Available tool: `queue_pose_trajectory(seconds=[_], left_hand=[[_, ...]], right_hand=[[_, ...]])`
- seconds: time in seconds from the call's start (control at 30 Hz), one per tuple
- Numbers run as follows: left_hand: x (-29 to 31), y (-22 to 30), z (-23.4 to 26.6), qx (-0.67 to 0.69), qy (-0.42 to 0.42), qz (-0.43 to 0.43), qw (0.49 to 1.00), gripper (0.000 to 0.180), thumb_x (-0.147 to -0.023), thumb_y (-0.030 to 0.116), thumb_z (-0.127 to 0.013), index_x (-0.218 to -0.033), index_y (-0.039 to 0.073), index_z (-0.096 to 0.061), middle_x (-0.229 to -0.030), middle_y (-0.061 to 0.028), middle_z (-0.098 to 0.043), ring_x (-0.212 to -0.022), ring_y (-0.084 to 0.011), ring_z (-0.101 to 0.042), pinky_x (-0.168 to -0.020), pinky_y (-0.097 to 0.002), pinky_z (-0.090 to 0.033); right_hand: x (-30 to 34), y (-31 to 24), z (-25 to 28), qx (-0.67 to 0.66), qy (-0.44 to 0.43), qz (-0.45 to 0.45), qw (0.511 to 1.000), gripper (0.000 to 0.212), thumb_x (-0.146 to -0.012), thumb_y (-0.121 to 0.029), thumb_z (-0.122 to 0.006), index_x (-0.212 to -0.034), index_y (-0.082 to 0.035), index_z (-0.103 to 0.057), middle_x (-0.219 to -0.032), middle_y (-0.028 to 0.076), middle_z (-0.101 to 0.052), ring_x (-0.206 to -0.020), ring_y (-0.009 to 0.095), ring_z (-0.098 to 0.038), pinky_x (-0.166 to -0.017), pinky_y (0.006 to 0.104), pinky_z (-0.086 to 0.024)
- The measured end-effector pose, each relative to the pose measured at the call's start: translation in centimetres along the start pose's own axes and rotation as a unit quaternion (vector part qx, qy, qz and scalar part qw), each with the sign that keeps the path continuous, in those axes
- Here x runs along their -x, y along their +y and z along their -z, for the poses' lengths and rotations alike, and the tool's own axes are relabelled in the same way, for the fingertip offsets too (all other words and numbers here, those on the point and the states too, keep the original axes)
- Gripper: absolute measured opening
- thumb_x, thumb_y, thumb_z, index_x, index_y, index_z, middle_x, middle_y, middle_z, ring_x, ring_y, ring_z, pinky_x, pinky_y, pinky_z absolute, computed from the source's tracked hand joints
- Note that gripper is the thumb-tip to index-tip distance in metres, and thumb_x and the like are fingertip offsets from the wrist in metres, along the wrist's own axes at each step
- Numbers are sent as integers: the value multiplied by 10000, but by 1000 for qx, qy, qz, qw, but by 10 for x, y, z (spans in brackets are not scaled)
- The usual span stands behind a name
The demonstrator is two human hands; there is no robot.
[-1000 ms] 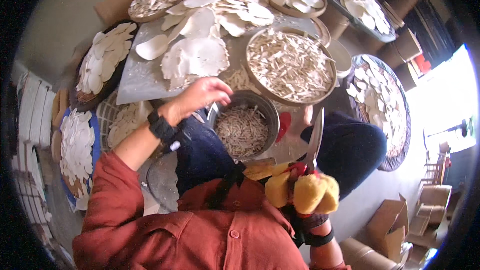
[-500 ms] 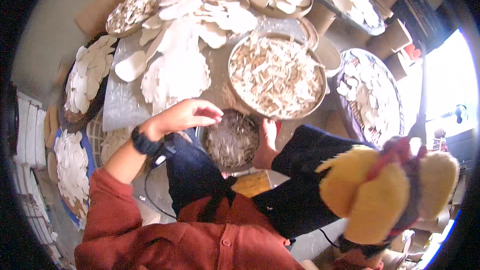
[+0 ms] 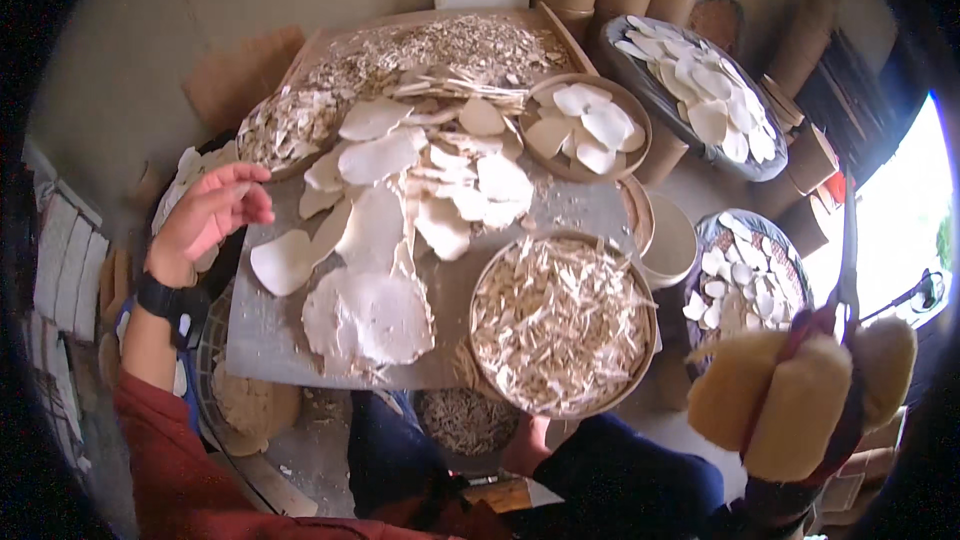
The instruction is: The person picks up large pieces of dried root by hand, trims them into smaller strips using shears, and drops the cut pieces into a round wooden tray.
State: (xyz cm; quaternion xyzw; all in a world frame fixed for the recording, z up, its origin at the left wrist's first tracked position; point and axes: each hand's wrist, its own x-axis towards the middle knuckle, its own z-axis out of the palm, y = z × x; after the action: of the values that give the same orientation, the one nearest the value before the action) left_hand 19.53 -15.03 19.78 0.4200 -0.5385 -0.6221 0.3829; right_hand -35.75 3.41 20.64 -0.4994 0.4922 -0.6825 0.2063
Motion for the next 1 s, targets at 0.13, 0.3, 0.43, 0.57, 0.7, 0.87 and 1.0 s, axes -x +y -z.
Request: queue_pose_trajectory(seconds=[0.13, 0.3, 0.43, 0.57, 0.7, 0.87, 1.0], left_hand=[[-84, -19, 25, -51, 46, -3, 998, 286, -862, 171, -521, -1099, 11, -509, -937, -88, -602, -869, -184, -598, -797, -300, -475], [-233, -56, 5, -161, 47, 26, 985, 383, -824, 166, -584, -1164, 24, -481, -1034, -103, -575, -951, -195, -572, -823, -302, -461], [-313, -74, -28, -533, 160, -251, 792, 455, -692, 137, -636, -1102, -5, -500, -1151, -164, -509, -1064, -290, -490, -881, -348, -411], [-370, -101, -50, -721, 190, -337, 575, 365, -664, 39, -556, -1028, 48, -565, -1066, -153, -558, -983, -275, -539, -861, -369, -409], [-404, -105, -49, -782, 132, -152, 589, 227, -695, 63, -556, -913, 86, -616, -933, -109, -607, -868, -260, -592, -778, -382, -450], [-415, -119, -44, -823, 172, -203, 502, 102, -741, 110, -533, -773, 110, -629, -741, -78, -628, -712, -224, -629, -581, -356, -489], [-415, -121, -41, -815, 167, -210, 514, 81, -712, 119, -562, -718, 106, -641, -693, -91, -630, -682, -246, -629, -584, -358, -491]], right_hand=[[26, 15, 32, -111, 93, -168, 975, 552, -853, -376, -494, -1265, -39, -346, -1202, 147, -467, -1106, 297, -453, -898, 443, -390], [46, -21, 57, -300, 66, -302, 903, 535, -865, -427, -434, -1199, -10, -433, -1173, 164, -481, -1078, 344, -444, -898, 506, -345], [31, -26, 26, -328, 37, -340, 881, 519, -828, -494, -455, -1084, -49, -532, -1071, 181, -549, -1048, 324, -488, -875, 468, -388], [29, -8, 16, -258, 59, -312, 913, 502, -831, -490, -450, -1058, -51, -535, -1039, 172, -550, -1016, 319, -492, -856, 469, -391], [24, 9, 12, -228, 67, -298, 925, 486, -834, -486, -444, -1032, -53, -539, -1008, 162, -551, -985, 315, -496, -836, 470, -394], [24, 24, 9, -211, 70, -285, 932, 467, -838, -482, -437, -1000, -56, -542, -969, 150, -552, -946, 309, -501, -812, 471, -397], [24, 31, 8, -196, 64, -274, 939, 455, -841, -478, -432, -974, -58, -546, -937, 141, -553, -915, 304, -505, -793, 471, -400]])
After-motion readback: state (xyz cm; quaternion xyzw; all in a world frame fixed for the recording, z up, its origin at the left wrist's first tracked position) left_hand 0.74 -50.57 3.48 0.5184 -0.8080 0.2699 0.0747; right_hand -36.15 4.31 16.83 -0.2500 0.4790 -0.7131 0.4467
